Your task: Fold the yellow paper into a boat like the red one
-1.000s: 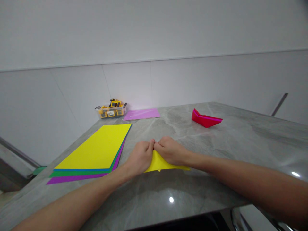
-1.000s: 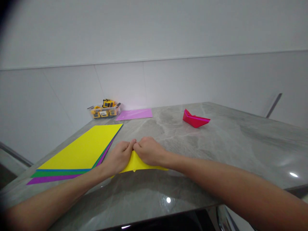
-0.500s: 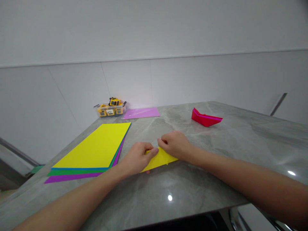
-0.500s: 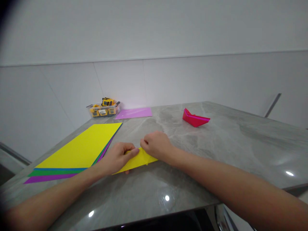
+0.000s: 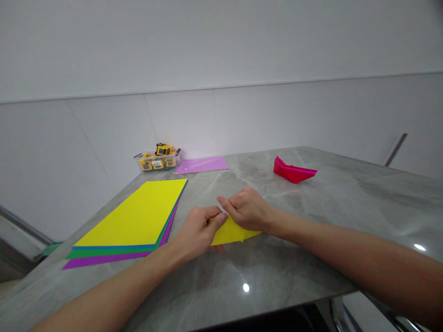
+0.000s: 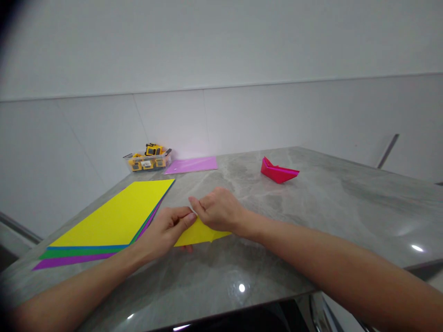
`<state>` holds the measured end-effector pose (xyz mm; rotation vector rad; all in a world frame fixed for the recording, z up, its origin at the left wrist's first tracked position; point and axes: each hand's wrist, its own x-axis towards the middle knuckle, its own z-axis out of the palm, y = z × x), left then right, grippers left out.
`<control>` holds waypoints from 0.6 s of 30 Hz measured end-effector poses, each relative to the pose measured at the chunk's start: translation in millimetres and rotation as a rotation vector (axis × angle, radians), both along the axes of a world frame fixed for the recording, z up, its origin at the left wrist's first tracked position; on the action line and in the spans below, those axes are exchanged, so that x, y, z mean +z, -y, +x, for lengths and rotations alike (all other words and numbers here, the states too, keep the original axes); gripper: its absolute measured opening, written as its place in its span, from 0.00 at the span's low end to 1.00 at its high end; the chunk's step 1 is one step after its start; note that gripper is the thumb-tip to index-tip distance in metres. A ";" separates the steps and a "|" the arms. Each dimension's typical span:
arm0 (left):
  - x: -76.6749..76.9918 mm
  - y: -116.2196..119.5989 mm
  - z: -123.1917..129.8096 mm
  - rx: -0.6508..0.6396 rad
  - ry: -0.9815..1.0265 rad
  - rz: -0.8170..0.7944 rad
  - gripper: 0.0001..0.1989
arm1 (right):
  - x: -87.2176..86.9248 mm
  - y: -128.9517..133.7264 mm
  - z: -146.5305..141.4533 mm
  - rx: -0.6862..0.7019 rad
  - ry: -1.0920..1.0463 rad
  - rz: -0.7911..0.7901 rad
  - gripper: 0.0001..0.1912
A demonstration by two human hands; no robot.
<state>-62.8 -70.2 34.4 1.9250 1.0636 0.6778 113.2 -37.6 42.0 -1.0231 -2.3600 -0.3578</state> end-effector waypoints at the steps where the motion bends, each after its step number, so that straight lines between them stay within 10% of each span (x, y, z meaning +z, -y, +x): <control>1: -0.3 -1.0 -1.6 0.008 0.004 -0.028 0.17 | 0.1 -3.6 3.0 -0.036 -0.020 0.011 0.31; 6: -5.8 -0.2 0.0 0.019 -0.029 -0.031 0.21 | 1.5 -7.3 11.6 -0.150 -0.093 0.080 0.26; 18: -13.9 18.0 19.8 -0.001 -0.093 0.080 0.13 | -4.2 2.1 -2.9 0.096 0.107 0.209 0.33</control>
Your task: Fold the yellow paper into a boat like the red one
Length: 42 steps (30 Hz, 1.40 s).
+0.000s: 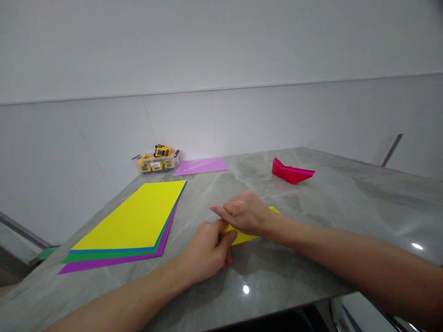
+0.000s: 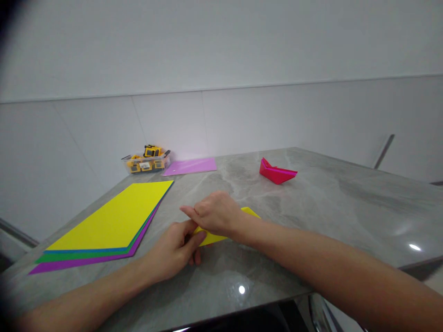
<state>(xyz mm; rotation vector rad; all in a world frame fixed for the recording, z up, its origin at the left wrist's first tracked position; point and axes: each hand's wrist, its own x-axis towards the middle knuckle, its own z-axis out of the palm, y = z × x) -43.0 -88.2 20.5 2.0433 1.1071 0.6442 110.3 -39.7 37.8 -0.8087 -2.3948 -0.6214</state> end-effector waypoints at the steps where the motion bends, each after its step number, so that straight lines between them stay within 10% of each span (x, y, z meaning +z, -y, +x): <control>1: -0.1 -1.0 -0.1 0.013 -0.013 0.013 0.12 | -1.2 -2.7 -0.2 -0.012 0.000 -0.022 0.34; 7: 6.3 -11.0 -1.1 0.143 0.028 -0.014 0.13 | -1.0 -10.2 0.7 0.016 -0.068 0.013 0.32; 15: 6.3 -29.1 -23.6 0.226 0.018 0.148 0.14 | 6.8 -15.6 22.0 -0.376 -0.286 -0.125 0.30; 23: 14.8 -13.5 -15.5 0.089 -0.216 0.312 0.18 | -3.3 -8.5 6.4 -0.155 -0.267 -0.027 0.30; 35: 16.6 -16.0 -18.3 -0.152 0.200 -0.390 0.13 | -1.9 -3.5 0.3 -0.006 -0.103 -0.141 0.28; 42: 9.5 -22.6 -20.4 -0.123 0.433 -0.654 0.12 | -0.7 -11.6 2.1 -0.319 -0.266 -0.429 0.32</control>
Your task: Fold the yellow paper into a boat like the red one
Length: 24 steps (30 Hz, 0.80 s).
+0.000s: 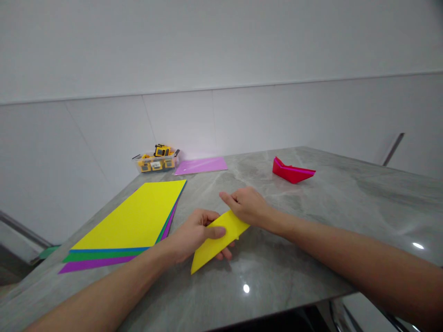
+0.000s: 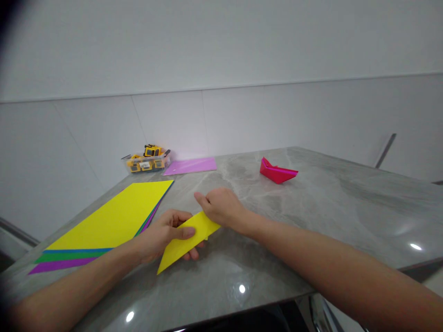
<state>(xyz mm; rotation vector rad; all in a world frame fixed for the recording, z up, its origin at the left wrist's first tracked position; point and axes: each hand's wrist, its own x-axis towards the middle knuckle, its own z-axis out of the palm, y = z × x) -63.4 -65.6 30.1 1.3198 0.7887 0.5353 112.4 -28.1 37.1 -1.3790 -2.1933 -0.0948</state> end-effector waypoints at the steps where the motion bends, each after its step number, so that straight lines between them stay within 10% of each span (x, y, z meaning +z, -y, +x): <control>1: -0.1 -0.4 -1.1 0.008 0.011 -0.014 0.12 | 0.3 -1.6 1.6 -0.044 -0.002 -0.012 0.33; 8: -2.7 4.7 -1.7 -0.174 -0.045 -0.242 0.09 | 0.1 15.5 -8.6 0.088 0.078 -0.101 0.30; 24: -1.0 7.4 -1.4 -0.137 -0.052 -0.240 0.11 | 2.5 19.8 -12.9 0.292 0.085 0.031 0.29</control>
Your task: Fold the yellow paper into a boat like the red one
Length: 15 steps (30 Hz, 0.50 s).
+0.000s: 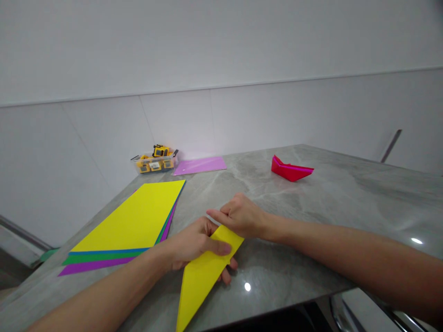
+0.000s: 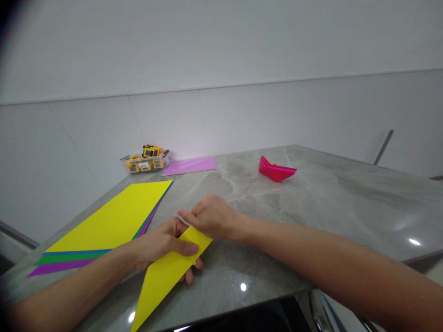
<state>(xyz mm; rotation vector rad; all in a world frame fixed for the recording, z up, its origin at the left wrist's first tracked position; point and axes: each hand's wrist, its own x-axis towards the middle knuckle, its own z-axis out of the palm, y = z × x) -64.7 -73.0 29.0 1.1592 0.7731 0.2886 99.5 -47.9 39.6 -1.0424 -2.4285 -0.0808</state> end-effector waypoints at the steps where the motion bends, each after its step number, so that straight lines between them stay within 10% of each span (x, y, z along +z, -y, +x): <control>1: 0.0 -0.4 -0.6 0.003 -0.002 0.010 0.10 | -1.5 -1.3 0.1 -0.016 -0.013 0.025 0.29; 8: 2.0 -3.9 0.4 0.072 -0.129 0.183 0.14 | -8.2 -14.3 7.7 -0.187 0.002 0.122 0.27; 15: 12.8 -6.0 -5.4 0.335 -0.795 1.137 0.26 | -0.3 -17.8 7.8 -0.220 -0.117 -0.002 0.31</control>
